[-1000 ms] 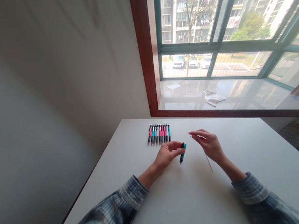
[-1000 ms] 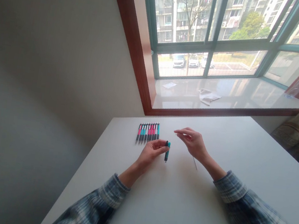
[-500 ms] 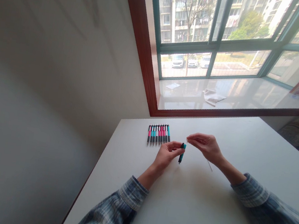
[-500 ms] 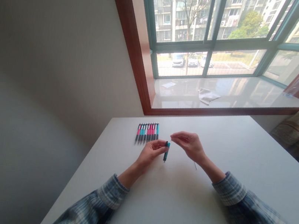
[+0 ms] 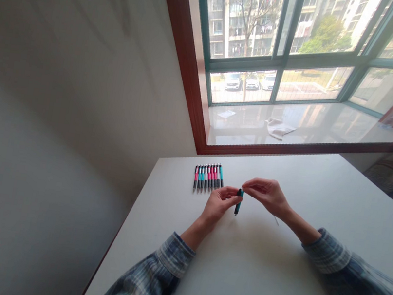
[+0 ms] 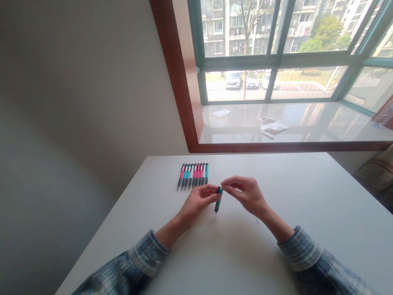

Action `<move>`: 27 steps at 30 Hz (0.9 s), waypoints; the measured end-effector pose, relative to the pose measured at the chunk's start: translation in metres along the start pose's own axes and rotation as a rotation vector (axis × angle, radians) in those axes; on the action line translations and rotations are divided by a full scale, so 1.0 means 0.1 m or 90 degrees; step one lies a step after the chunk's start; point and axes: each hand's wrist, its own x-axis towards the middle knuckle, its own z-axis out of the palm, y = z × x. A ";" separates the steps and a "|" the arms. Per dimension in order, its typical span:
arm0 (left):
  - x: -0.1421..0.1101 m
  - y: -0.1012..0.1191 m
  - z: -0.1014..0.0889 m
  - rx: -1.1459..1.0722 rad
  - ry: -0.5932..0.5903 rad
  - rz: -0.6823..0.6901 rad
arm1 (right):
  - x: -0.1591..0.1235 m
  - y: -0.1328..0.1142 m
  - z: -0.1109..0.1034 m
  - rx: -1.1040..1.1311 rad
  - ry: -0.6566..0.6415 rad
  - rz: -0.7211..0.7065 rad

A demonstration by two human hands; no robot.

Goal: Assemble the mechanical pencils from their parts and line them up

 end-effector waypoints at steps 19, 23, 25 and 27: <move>0.01 -0.07 -0.03 -0.064 0.064 -0.028 | -0.16 -0.16 -0.53 -0.599 -0.017 -0.072; 0.02 -0.09 -0.04 -0.060 0.059 -0.025 | -0.47 -0.18 -0.64 -0.710 -0.003 0.024; 0.02 -0.10 -0.05 -0.060 0.060 -0.025 | -0.61 -0.16 -0.60 -0.722 -0.006 0.064; 0.02 -0.10 -0.05 -0.056 0.060 -0.023 | -0.71 -0.15 -0.52 -0.724 -0.005 0.089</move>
